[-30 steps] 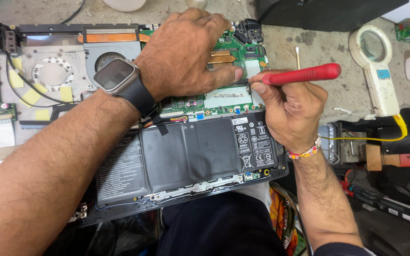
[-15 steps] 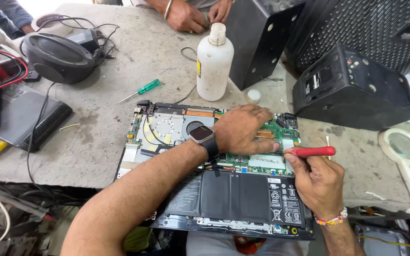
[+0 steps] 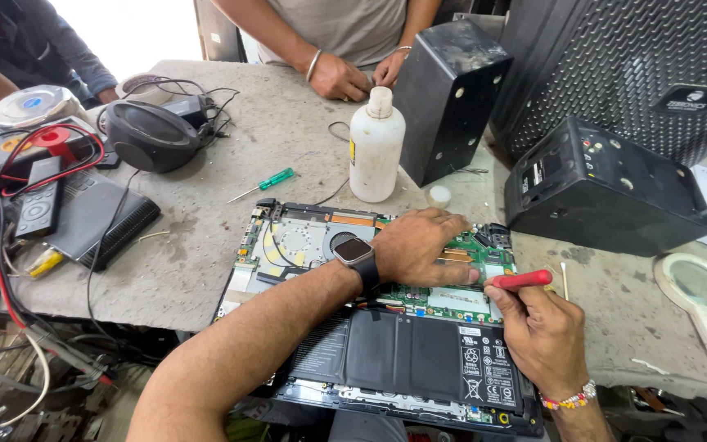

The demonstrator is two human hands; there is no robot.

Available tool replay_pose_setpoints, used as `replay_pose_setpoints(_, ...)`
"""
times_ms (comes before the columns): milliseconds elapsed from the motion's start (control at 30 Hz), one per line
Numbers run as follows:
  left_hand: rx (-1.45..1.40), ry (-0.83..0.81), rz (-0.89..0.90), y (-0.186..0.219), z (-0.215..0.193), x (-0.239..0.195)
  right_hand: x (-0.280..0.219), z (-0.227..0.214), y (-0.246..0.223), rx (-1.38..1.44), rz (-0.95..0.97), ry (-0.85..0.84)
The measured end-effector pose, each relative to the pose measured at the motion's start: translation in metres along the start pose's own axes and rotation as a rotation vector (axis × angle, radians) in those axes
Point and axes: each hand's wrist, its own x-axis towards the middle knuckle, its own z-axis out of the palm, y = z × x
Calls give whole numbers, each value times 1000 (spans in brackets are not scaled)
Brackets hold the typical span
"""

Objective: The person uses a red-handled screwdriver to unscrew and remove a small metal bracket from the motherboard of a disassembled laptop. They then use a cotton swab to wipe the area where the bracket was located.

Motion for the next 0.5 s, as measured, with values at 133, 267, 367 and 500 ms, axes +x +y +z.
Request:
replay_pose_setpoints(133, 1, 14, 19, -3, 1, -1, 1, -1, -3, -11, 44, -23)
replay_pose_setpoints(267, 1, 8, 32, -4, 1, -1, 4, -1, -9, -38, 78, -34)
replay_pose_setpoints(367, 3, -14, 16, -3, 4, 2, 5, -4, -11, -30, 63, -23)
replay_pose_setpoints(500, -4, -73, -18, -6, -2, 1, 9, -2, -18, -28, 35, -14)
